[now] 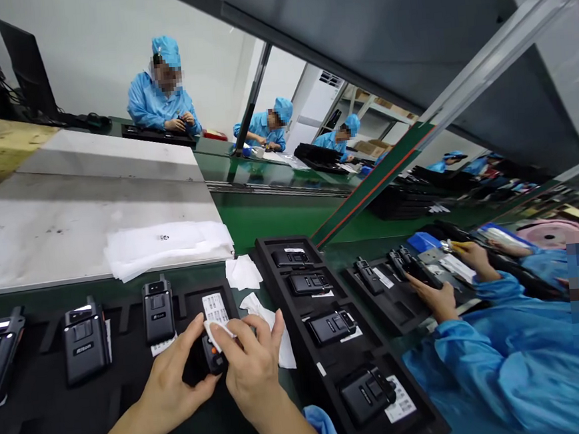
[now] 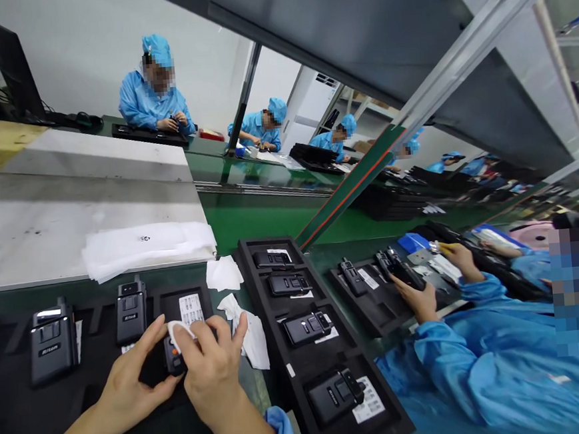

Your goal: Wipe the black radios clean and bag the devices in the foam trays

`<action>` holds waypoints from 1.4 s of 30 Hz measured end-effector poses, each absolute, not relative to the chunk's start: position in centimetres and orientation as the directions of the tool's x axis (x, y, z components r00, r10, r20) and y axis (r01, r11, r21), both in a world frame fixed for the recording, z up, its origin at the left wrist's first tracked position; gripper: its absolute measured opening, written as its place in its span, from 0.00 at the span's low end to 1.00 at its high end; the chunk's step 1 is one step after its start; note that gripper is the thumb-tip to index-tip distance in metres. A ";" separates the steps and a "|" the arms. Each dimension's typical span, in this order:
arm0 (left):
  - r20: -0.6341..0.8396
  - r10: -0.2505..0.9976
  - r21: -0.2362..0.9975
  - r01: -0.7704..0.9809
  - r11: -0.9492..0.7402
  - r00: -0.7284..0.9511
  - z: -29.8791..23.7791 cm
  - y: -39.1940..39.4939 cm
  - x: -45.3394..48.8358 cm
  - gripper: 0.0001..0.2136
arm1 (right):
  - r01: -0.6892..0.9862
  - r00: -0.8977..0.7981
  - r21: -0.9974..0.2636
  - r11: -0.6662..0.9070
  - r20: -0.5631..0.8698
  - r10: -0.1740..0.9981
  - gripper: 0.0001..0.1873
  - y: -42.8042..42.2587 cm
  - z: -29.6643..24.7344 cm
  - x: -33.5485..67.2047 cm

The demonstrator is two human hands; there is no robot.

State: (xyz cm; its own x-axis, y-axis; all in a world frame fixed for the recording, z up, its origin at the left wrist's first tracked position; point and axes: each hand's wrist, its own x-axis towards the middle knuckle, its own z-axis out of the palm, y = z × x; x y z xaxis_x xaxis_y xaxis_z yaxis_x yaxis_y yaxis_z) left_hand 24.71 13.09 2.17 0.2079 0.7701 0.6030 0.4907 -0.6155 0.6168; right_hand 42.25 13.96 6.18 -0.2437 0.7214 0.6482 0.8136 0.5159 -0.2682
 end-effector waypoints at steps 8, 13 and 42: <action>0.607 0.771 0.630 0.477 -0.613 0.191 2.3 12.5 24.8 0.41 | 0.757 -0.049 -0.497 0.425 0.605 0.795 0.29 14.3 5.2 45.1; 0.613 0.769 0.622 0.490 -0.611 0.181 2.7 12.9 24.8 0.41 | 0.586 -0.318 -0.438 0.682 0.650 0.691 0.28 13.9 7.8 44.6; 0.292 0.956 0.905 0.329 -0.268 -0.023 2.5 16.0 26.0 0.42 | 0.540 -0.007 -0.784 0.305 0.359 0.933 0.25 21.7 2.6 48.0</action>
State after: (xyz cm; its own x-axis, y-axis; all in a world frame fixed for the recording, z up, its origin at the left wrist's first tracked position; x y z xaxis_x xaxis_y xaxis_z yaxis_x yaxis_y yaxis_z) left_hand 26.02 16.00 2.50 -0.0233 0.9563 0.2916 0.3294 -0.2680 0.9053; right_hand 47.99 21.75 2.62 -0.0069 0.9334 0.3587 0.5399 0.3054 -0.7844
